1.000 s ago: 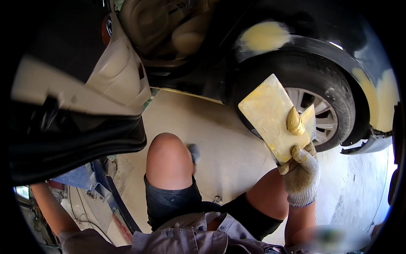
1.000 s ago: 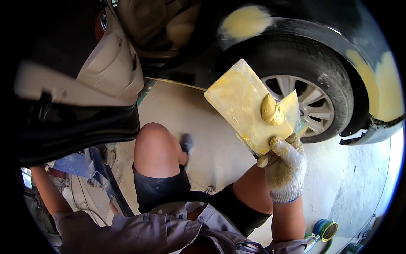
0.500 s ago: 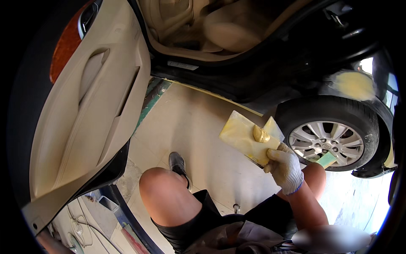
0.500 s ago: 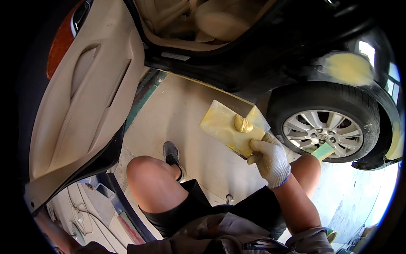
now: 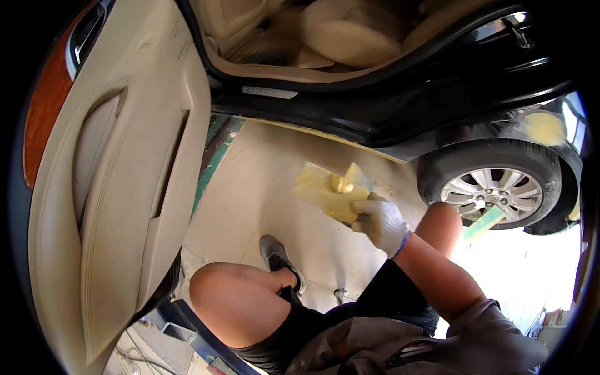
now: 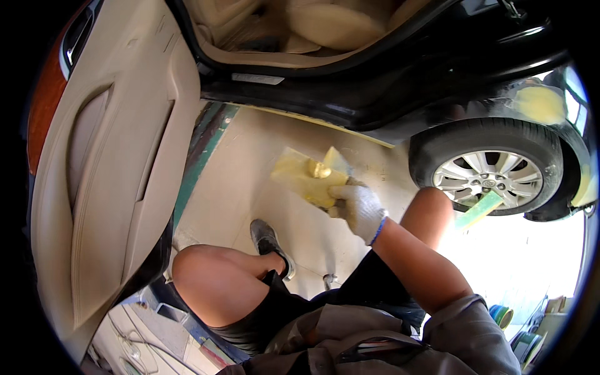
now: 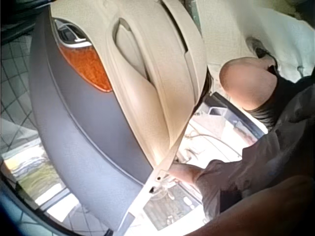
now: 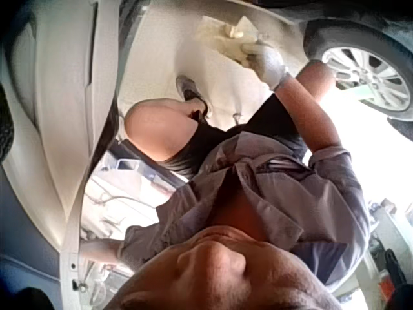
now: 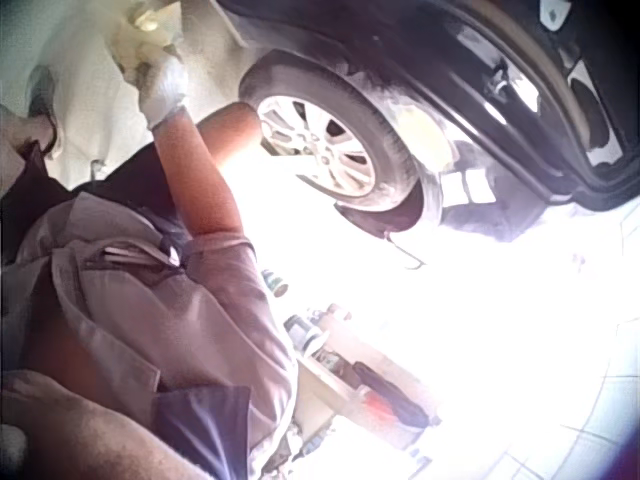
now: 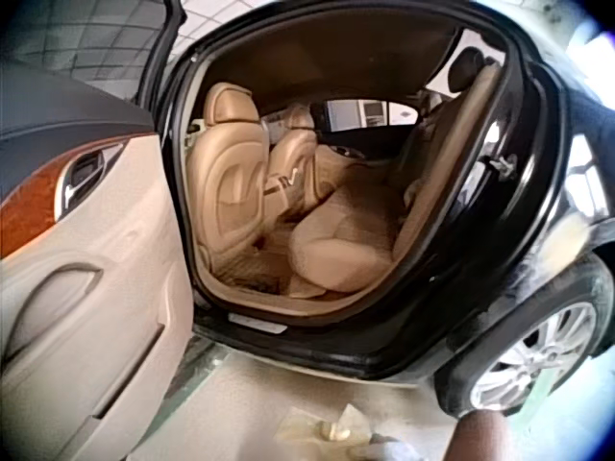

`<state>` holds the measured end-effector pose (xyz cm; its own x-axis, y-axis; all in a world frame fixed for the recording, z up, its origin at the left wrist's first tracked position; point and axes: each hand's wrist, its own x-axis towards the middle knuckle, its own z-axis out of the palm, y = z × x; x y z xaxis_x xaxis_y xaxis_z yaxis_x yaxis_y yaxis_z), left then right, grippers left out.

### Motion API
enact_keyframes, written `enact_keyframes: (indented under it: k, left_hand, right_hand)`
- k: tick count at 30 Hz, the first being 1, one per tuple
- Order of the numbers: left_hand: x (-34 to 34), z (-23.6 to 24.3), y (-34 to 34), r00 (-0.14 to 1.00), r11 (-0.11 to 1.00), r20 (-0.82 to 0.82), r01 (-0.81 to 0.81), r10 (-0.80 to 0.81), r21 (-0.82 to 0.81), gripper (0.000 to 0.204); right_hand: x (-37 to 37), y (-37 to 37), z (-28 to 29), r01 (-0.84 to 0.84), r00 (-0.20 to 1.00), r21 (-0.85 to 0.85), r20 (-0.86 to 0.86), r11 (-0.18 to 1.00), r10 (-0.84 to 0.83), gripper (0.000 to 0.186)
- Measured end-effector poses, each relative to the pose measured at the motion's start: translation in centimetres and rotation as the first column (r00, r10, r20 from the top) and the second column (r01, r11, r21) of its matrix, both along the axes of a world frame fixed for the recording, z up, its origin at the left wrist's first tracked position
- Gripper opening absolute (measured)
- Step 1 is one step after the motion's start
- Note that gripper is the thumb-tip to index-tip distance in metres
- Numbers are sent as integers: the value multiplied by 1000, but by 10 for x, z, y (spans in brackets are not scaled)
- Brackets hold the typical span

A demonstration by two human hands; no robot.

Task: The person applies yellow body filler to the rear bumper of a car using a spreader and a mixing board. They smooth the filler over the surface and then move to the door sill to apply more filler to the lower edge.

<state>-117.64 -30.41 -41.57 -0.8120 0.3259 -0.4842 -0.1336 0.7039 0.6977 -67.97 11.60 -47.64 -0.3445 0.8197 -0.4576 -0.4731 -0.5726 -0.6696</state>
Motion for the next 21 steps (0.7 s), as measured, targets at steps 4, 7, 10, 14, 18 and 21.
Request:
enact_keyframes:
  k: [4,7,10,14,18,21]
  left_hand:
    - [14,-7,4,996,1000,88,4,-3,-2,12]
    - [28,5,14,989,994,127,69,-78,80,11]
    - [69,35,70,950,911,50,279,-307,305,11]
    - [170,72,215,710,367,-321,632,-627,682,16]
    - [203,30,356,421,592,478,196,-771,782,58]
    - [246,45,408,407,665,578,104,-707,739,48]
  right_hand:
    - [-34,-3,13,55,997,-35,52,998,-53,52]
    - [-46,-16,23,146,989,-83,22,986,-144,49]
    - [-47,-35,33,232,973,-94,11,968,-232,46]
    - [-52,-56,82,259,965,4,-47,966,-259,41]
    - [-47,-64,103,202,978,180,22,963,-209,41]
    - [-41,-69,117,152,972,292,127,944,-196,37]
